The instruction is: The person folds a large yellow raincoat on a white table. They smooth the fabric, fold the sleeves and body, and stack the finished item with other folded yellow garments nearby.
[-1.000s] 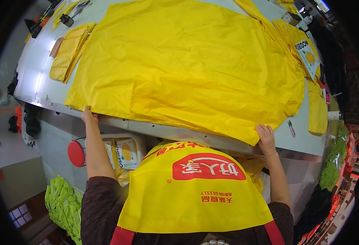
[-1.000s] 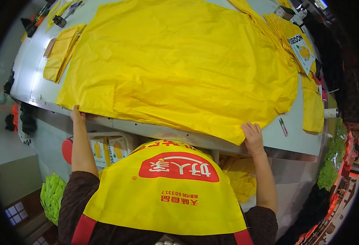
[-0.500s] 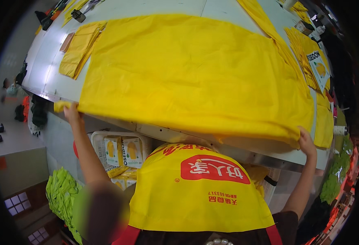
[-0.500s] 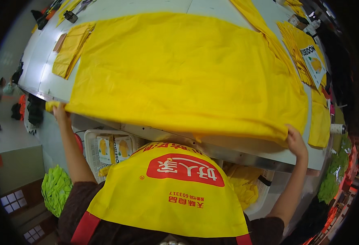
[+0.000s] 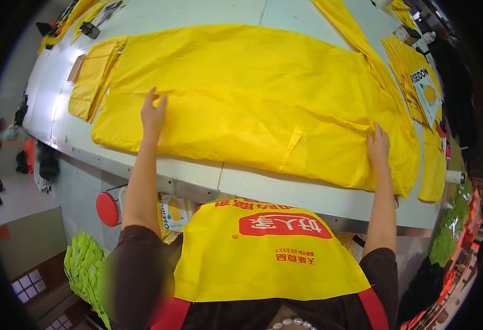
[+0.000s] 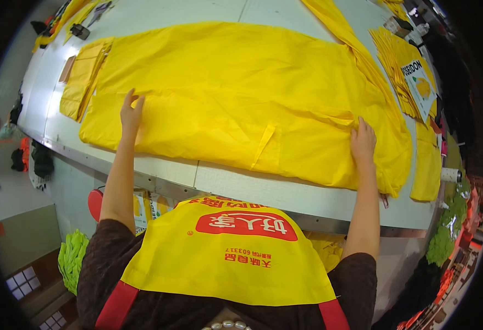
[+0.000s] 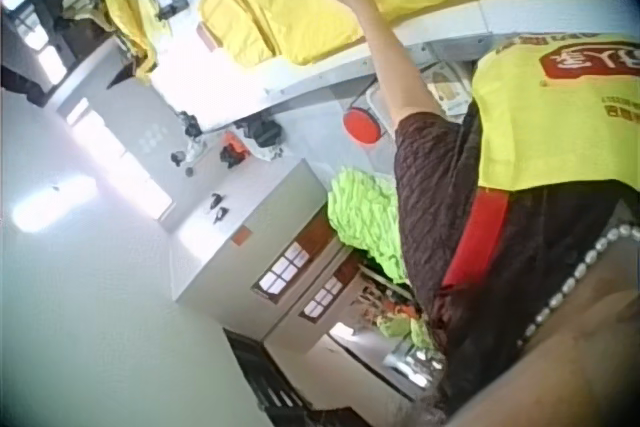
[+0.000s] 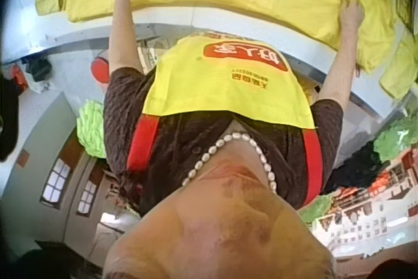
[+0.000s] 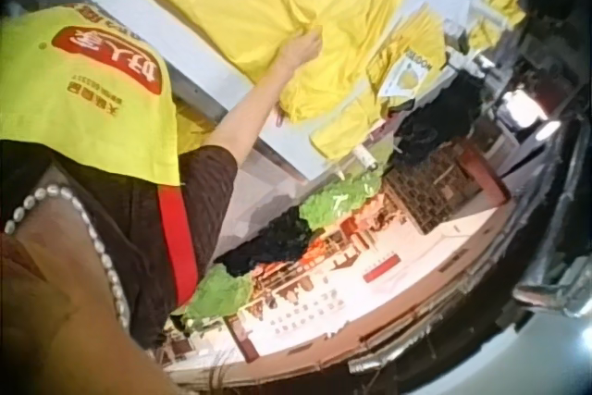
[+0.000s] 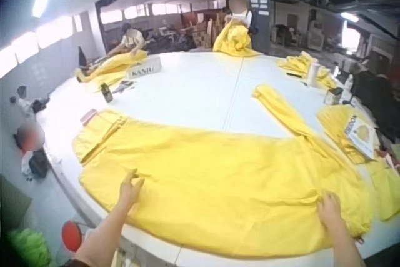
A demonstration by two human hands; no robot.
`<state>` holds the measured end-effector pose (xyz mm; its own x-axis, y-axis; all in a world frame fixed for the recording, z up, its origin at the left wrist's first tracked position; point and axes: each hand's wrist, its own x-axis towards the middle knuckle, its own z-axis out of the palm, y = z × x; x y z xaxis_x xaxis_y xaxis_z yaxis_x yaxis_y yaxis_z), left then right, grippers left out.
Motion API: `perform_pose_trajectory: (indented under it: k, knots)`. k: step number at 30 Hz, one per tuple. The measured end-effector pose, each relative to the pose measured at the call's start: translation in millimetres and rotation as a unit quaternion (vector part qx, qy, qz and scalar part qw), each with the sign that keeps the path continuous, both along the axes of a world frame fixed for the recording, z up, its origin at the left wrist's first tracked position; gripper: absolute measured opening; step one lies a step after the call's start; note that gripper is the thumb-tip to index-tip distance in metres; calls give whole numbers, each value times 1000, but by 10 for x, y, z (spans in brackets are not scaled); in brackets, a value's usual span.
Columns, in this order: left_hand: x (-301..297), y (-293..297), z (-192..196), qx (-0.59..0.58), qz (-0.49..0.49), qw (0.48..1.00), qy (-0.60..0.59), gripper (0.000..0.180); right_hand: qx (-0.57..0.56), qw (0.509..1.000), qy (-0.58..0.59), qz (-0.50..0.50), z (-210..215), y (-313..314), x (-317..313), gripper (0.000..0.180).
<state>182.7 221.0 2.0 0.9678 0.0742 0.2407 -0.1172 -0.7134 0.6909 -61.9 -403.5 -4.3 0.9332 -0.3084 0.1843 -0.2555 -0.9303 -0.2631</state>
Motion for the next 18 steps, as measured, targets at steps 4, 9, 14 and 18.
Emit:
perform_pose_trajectory:
  k: [4, 9, 14, 18]
  knots:
    - [-412, -767, 158, 183, -220, 953, -97, 48, -98, 983, -127, 89, 115, 1035, -76, 45]
    - [-596, -911, -213, 305, -205, 929, -52, 51, -78, 992, 31, 91, -130, 1556, -212, 54]
    - [-893, -852, -162, 293, -205, 933, -43, 51, -61, 990, 60, 108, -38, 1536, -395, 55]
    - [-1233, -791, -63, 292, -199, 935, -25, 50, -12, 988, 92, 120, 115, 1557, -543, 58]
